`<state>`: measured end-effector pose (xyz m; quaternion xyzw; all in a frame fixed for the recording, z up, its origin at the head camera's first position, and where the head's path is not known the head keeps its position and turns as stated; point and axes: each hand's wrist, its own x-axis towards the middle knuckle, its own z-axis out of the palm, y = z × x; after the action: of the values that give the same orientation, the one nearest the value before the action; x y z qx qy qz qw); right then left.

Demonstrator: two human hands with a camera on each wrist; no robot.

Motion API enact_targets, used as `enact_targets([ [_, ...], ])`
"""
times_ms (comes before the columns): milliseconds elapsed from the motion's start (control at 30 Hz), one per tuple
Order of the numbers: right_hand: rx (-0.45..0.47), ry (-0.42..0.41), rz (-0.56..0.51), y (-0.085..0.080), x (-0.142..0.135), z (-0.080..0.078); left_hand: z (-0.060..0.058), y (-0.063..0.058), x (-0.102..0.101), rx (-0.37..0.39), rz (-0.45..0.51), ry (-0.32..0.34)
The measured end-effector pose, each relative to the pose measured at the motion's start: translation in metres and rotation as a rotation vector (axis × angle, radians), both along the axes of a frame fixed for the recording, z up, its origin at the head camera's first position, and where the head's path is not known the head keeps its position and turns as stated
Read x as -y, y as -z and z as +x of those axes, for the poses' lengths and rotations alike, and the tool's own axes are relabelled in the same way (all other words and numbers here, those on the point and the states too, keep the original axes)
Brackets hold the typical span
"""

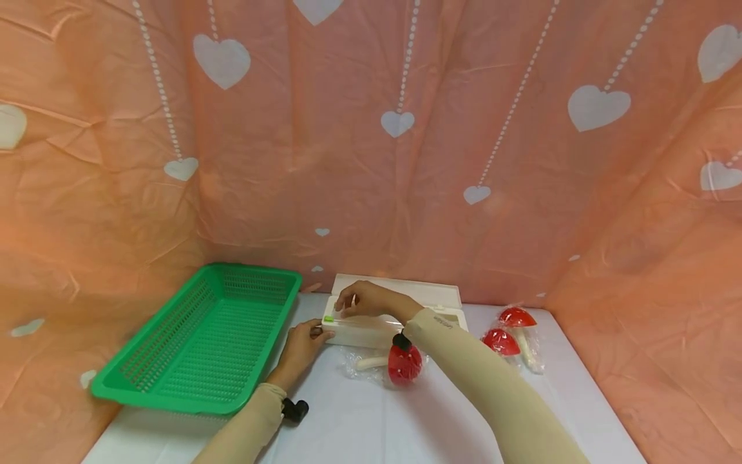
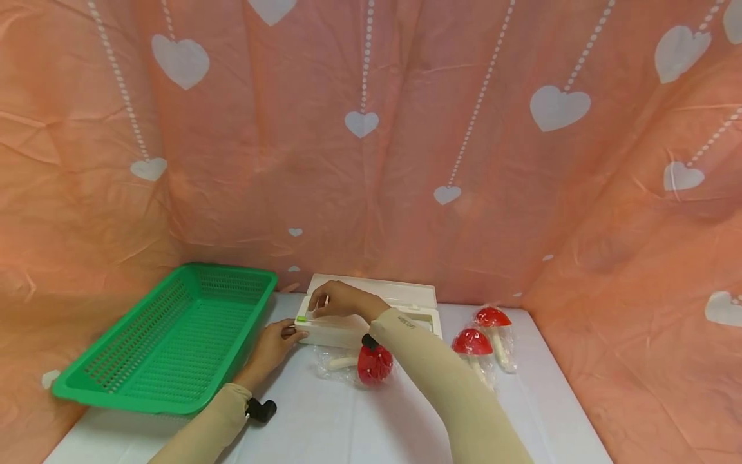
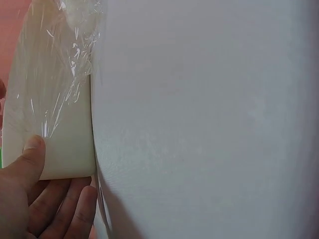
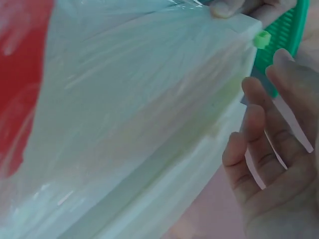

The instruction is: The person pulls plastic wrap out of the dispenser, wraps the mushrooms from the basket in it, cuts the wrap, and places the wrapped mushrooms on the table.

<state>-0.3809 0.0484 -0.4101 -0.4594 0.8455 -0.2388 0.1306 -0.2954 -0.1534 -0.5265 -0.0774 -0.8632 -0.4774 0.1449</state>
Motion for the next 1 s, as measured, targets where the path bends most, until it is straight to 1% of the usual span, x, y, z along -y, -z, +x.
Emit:
enact_targets([
  [33,-0.003,0.003,0.005,0.002,0.002,-0.001,0.001,0.0,0.0,-0.03,-0.008,0.004],
  [133,-0.029,0.004,0.017,0.007,0.008,-0.002,0.002,0.0,-0.001,-0.057,-0.006,0.011],
  [233,-0.042,0.021,0.03,0.011,0.014,-0.002,0.001,-0.001,-0.002,-0.011,-0.007,0.001],
  [267,-0.047,0.025,0.03,0.013,0.016,-0.002,0.0,-0.001,-0.002,0.02,0.004,-0.001],
  [367,-0.056,0.045,0.034,0.016,0.019,-0.002,-0.002,-0.001,-0.001,0.059,-0.01,-0.012],
  [667,-0.061,0.06,0.033,0.019,0.022,-0.003,0.0,-0.002,-0.001,0.057,-0.023,-0.01],
  [833,-0.06,0.068,0.018,0.021,0.023,-0.004,-0.001,-0.002,-0.001,0.046,-0.036,-0.014],
  [900,-0.066,0.068,0.015,0.022,0.024,-0.003,-0.002,-0.002,0.0,0.032,-0.049,-0.01],
  [1000,-0.085,0.066,0.017,0.021,0.024,-0.002,-0.003,-0.002,0.001,0.033,-0.057,-0.004],
])
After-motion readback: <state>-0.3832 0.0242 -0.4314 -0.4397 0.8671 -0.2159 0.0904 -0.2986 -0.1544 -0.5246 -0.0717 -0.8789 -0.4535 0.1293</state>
